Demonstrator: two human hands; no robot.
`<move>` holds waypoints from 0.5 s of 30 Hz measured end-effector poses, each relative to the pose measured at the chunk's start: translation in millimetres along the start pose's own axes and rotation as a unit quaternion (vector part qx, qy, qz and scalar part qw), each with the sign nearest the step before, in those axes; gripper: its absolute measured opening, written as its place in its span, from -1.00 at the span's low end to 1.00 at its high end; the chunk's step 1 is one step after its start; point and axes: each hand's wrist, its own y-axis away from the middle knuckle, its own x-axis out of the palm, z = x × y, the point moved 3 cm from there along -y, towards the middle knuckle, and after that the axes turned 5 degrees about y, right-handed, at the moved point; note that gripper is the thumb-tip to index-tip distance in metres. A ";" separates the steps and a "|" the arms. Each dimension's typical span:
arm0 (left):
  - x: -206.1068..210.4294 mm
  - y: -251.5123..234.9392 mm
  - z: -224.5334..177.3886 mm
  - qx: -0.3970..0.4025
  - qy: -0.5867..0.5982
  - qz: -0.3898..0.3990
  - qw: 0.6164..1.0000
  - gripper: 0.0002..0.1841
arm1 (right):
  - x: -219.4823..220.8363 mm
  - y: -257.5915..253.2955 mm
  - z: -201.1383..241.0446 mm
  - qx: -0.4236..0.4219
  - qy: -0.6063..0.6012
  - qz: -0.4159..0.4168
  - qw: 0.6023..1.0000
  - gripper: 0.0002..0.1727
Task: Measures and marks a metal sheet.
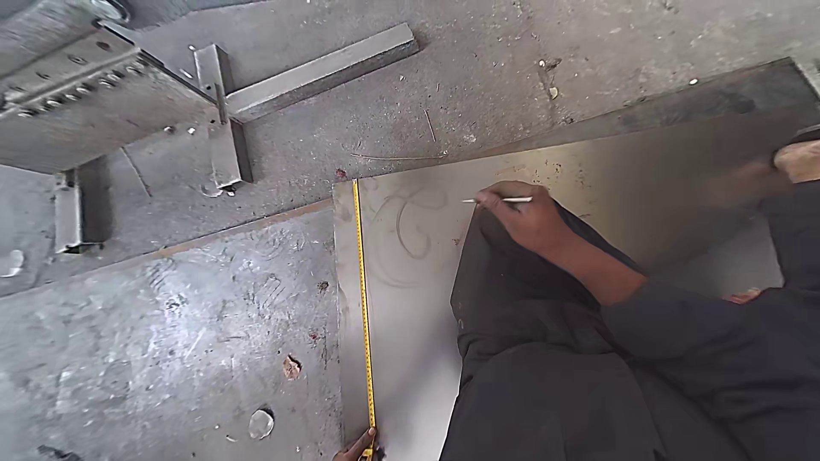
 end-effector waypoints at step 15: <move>-8.4 -7.7 9.0 -0.006 0.027 -0.015 1.000 -0.68 | -36.8 0.1 -73.8 0.366 -0.318 -0.180 0.856 -0.57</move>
